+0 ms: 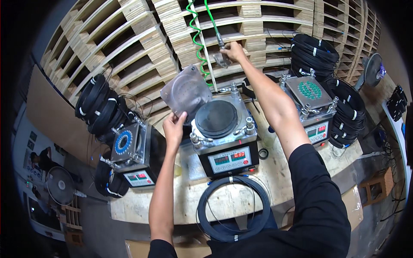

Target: The recorder is seen operating a cable winding machine by loading a spool, securing the cable, and monitoring the machine.

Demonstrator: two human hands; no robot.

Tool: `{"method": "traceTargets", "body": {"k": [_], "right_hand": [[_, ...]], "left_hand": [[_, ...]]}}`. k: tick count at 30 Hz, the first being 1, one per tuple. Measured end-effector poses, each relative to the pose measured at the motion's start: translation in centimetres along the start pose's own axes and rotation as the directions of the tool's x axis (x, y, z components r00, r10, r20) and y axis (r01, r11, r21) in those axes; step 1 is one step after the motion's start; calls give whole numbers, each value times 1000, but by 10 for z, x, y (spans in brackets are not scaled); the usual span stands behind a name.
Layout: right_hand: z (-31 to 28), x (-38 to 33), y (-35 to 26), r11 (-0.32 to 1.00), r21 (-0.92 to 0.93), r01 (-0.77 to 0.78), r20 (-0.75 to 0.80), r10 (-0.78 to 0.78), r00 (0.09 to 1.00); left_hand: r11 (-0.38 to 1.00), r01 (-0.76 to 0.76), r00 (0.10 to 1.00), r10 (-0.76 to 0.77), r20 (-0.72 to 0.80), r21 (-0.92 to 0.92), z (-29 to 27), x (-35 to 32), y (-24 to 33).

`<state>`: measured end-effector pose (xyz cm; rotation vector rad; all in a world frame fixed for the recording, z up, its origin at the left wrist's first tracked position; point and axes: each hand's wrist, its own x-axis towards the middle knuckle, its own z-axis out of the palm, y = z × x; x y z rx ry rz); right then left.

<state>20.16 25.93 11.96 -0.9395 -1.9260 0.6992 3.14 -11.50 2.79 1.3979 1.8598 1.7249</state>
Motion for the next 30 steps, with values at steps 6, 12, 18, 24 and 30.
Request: {"method": "traceTargets", "body": {"k": [6, 12, 18, 24, 30], "right_hand": [[2, -15, 51, 995, 4, 101, -3, -101, 995], [-32, -117, 49, 989, -1, 145, 40, -145, 989], [-75, -319, 41, 990, 132, 39, -168, -17, 986], [-55, -420, 113, 988, 96, -117, -176, 133, 975], [-69, -386, 110, 988, 146, -60, -96, 74, 993]], "left_hand": [[998, 13, 1000, -13, 7, -54, 11, -6, 3], [1000, -13, 1000, 13, -13, -28, 6, 0, -13], [996, -61, 998, 62, 17, -64, 8, -2, -13], [997, -55, 998, 56, 16, -52, 14, -4, -12], [994, -76, 997, 76, 3, -72, 20, -3, -21]]}}
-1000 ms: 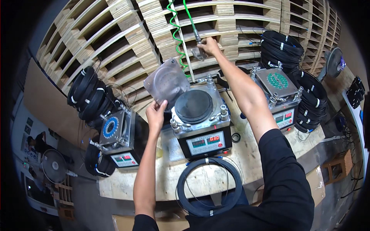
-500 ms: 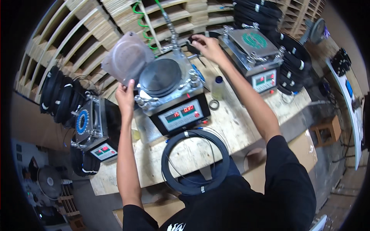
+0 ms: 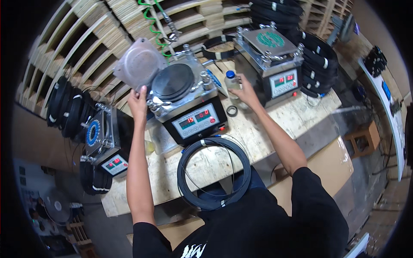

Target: The recorder is seen operating a cable winding machine by loading a spool, securing the cable, and monitoring the machine.

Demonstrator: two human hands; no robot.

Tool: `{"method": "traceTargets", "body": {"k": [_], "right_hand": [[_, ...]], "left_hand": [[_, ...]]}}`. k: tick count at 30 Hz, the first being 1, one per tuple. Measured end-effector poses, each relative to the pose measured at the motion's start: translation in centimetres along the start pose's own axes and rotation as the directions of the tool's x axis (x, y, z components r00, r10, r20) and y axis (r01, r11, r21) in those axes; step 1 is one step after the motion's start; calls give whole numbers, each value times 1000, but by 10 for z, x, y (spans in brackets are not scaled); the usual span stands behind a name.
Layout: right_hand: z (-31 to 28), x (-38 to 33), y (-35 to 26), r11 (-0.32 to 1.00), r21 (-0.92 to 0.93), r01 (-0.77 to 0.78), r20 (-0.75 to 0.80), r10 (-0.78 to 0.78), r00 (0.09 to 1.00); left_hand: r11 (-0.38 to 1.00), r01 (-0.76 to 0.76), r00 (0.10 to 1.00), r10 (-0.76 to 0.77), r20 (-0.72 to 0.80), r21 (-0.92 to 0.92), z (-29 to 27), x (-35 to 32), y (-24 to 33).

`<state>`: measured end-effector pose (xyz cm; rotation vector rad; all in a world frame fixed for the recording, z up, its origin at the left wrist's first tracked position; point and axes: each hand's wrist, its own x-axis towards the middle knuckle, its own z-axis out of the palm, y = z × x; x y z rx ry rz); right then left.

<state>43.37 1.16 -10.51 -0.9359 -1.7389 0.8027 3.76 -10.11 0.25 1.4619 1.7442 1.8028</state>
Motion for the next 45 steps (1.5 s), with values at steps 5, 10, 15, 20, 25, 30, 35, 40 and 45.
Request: {"method": "traceTargets", "body": {"k": [5, 10, 15, 20, 25, 30, 35, 40, 45], "right_hand": [[-19, 81, -109, 908, -121, 402, 128, -387, 913], [-20, 124, -250, 512, -584, 630, 652, -167, 740], [40, 140, -297, -50, -511, 858, 853, -154, 499], [110, 129, -302, -202, -397, 895, 877, -370, 305], [129, 156, -290, -208, -427, 880, 872, -353, 340], [103, 179, -269, -270, -502, 822, 864, -200, 462], [76, 149, -290, -160, -409, 898, 911, -118, 394], [105, 131, -303, -168, -357, 919, 910, -287, 300], [118, 153, -286, -211, -540, 815, 829, -300, 472]], "left_hand": [[999, -19, 1000, 20, -19, 46, -10, -4, 2], [996, -31, 998, 34, -46, 82, -2, -4, 7], [999, -43, 996, 45, -76, 17, -1, 0, -3], [992, -28, 992, 42, -118, 119, -12, -1, -9], [996, 23, 998, -17, -65, 85, 0, -4, 12], [997, -17, 996, 23, -85, 73, -1, -7, 15], [997, -12, 993, 21, -112, 78, -10, -4, 0], [997, -20, 995, 28, -99, 72, 0, -2, 4], [999, -48, 992, 49, -113, 16, 8, -3, 5]]}}
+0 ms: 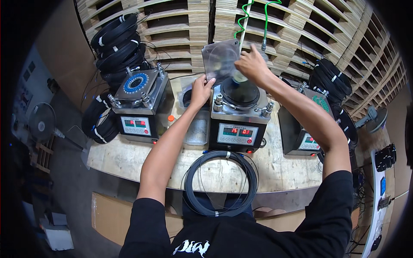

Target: The recorder is seen operating a cable winding machine by loading a spool, securing the cable, and monitoring the machine.

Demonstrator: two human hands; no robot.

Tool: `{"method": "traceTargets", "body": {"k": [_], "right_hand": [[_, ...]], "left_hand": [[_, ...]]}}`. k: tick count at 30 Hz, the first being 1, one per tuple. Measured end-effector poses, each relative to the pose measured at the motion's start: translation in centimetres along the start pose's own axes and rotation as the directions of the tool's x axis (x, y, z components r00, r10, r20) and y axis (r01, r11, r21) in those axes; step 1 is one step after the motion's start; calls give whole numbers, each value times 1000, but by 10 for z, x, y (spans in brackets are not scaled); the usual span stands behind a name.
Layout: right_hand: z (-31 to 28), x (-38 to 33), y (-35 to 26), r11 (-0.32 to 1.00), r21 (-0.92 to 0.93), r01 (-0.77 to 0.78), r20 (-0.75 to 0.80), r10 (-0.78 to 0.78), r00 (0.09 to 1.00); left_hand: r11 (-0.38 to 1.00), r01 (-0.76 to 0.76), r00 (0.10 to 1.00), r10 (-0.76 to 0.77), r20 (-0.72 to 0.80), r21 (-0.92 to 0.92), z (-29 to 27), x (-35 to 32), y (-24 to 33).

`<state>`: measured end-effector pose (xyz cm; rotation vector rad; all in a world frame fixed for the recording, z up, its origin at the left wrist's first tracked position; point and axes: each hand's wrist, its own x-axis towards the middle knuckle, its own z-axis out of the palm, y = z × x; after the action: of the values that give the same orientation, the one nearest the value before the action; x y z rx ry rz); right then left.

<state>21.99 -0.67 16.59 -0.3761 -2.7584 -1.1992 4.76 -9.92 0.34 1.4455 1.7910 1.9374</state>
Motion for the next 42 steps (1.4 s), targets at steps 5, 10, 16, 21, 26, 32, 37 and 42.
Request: {"method": "traceTargets", "body": {"k": [5, 10, 16, 21, 26, 32, 37, 42], "right_hand": [[-2, -43, 28, 938, 346, -29, 206, -46, 977], [79, -112, 23, 423, 861, -281, 208, 211, 955], [129, -177, -33, -404, 905, -131, 387, 659, 645], [190, -244, -91, -438, 895, -80, 421, 774, 473], [215, -275, -129, -297, 877, -377, 449, 788, 423], [224, -277, -132, -220, 927, -304, 336, 847, 411], [156, -185, -54, -21, 961, -276, 132, 911, 391], [57, -31, 14, -206, 978, -28, 145, 580, 802]], "left_hand": [[998, 18, 1000, -18, 0, 63, -20, -3, -6], [995, 2, 1000, -2, -1, 95, -6, 7, -4], [987, 16, 1000, -20, 24, 163, -25, 7, -26], [999, 31, 993, -33, 115, 16, -13, 9, -16], [994, 104, 979, -110, 169, 40, -12, 7, -3], [998, 35, 995, -39, 96, 43, -2, 4, 0], [996, 13, 999, -16, 29, 89, -15, 4, -19], [997, 40, 998, -43, 42, 65, -23, 6, -23]]}}
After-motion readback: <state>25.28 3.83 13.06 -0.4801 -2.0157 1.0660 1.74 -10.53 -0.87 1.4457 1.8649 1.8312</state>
